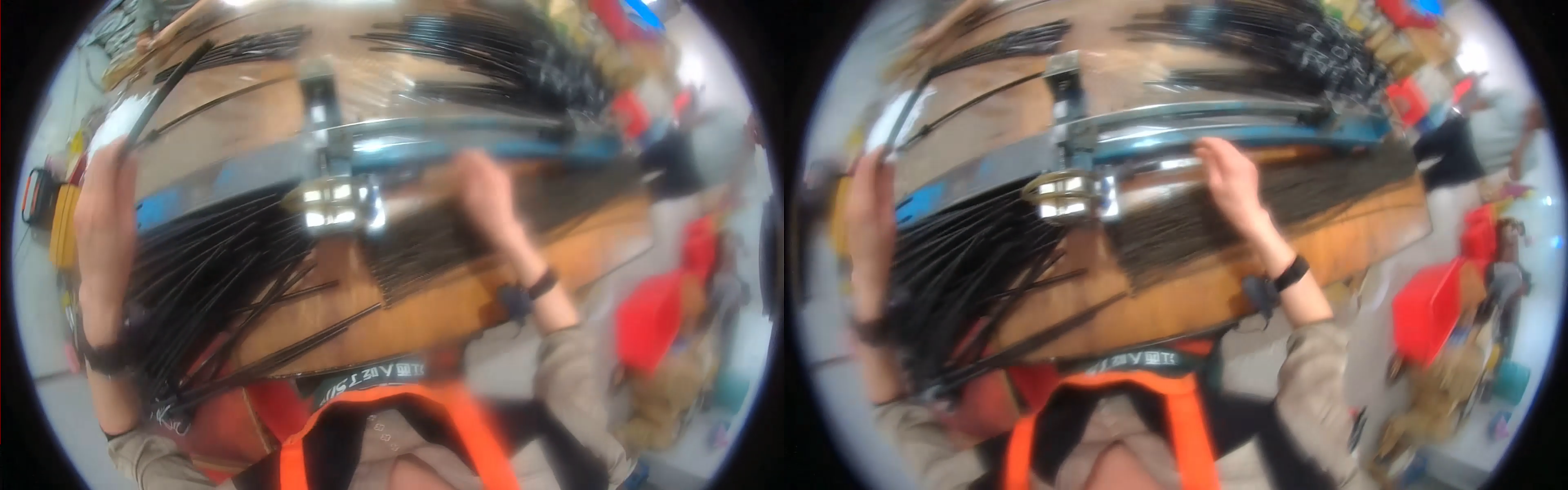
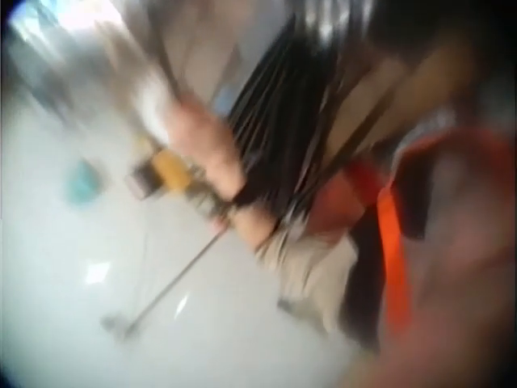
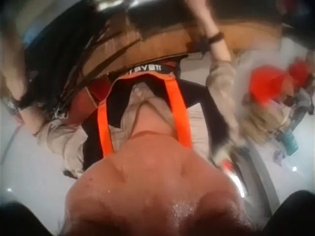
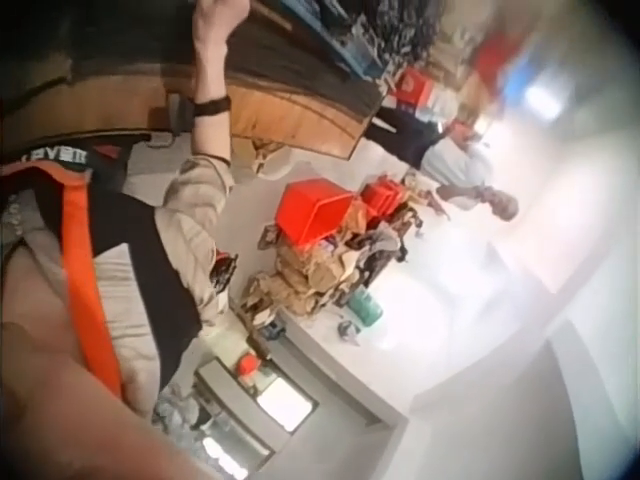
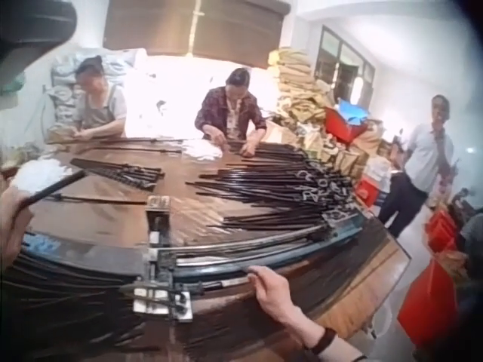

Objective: The person picks up a black rod, places it into a machine, and presses a lever before placing it onto a pile. This process is repeated with several other rods.

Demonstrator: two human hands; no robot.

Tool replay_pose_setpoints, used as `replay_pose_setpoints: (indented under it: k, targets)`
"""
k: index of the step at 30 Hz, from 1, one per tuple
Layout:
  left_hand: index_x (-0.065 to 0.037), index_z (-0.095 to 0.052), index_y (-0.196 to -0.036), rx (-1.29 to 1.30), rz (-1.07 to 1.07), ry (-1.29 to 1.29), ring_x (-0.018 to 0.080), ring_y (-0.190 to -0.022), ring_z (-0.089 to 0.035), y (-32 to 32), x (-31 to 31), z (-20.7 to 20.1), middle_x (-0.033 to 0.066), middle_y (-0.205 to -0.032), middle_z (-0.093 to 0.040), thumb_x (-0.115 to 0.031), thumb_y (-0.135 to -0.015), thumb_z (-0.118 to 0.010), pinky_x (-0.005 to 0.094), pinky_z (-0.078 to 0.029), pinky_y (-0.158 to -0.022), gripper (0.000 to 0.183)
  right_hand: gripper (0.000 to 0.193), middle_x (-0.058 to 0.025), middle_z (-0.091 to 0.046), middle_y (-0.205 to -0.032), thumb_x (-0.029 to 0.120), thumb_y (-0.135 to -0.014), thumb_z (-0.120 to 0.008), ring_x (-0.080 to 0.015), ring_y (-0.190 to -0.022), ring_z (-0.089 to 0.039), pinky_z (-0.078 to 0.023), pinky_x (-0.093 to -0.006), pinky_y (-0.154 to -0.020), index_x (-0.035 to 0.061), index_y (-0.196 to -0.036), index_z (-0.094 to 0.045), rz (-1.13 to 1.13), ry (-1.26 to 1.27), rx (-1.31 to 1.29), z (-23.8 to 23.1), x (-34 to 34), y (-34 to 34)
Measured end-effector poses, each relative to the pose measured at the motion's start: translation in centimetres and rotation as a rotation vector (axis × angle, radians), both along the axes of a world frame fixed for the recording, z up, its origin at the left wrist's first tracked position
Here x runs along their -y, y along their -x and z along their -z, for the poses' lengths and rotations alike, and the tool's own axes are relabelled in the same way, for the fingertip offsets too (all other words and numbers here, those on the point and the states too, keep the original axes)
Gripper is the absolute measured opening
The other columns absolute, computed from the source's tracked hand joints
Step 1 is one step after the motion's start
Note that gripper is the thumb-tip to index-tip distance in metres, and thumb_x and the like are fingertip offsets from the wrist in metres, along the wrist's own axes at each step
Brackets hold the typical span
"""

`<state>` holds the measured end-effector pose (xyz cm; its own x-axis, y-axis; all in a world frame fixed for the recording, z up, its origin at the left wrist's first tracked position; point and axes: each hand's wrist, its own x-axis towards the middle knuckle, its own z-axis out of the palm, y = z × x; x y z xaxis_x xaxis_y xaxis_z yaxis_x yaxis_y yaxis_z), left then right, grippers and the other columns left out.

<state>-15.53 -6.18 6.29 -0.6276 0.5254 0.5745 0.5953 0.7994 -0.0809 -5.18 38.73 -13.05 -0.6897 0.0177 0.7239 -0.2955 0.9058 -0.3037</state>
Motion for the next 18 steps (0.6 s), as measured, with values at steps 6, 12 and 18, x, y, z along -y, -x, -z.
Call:
replay_pose_setpoints:
  k: [6, 12, 18]
  targets:
    - [-0.001, -0.061, -0.119, 0.025, 0.167, -0.139, 0.0355, -0.092, -0.063, -1.7, -0.7, -0.9, 0.0204, -0.098, -0.064, -0.005, -0.094, -0.058, 0.037, -0.05, -0.082, 0.025, 0.019, -0.0128, -0.071, -0.086, 0.014, -0.091, -0.067, -0.0161, -0.079, -0.067, -0.052, -0.0306, -0.073, 0.0058, -0.108, -0.069, -0.432, 0.632, 0.391, -7.2, 9.5, 7.9]
    - [-0.001, -0.061, -0.119, 0.216, 0.026, -0.218, 0.0349, -0.082, -0.061, -3.2, 3.7, 0.9, 0.0197, -0.094, -0.063, -0.005, -0.093, -0.06, 0.0356, -0.049, -0.075, 0.026, 0.018, -0.012, -0.072, -0.085, 0.018, -0.089, -0.07, -0.018, -0.08, -0.068, -0.052, -0.0301, -0.073, 0.0053, -0.101, -0.073, -0.574, 0.469, 0.324, -8.5, 12.9, 11.9]
    - [-0.002, -0.061, -0.119, 0.239, -0.002, -0.254, 0.0351, -0.081, -0.061, -2.2, 5.7, 3.7, 0.0195, -0.091, -0.061, -0.005, -0.092, -0.061, 0.0359, -0.048, -0.073, 0.027, 0.027, -0.0089, -0.073, -0.09, 0.026, -0.09, -0.068, -0.0183, -0.084, -0.068, -0.053, -0.0314, -0.077, 0.0064, -0.109, -0.072, -0.552, 0.135, 0.231, -7.7, 13.3, 13.5]
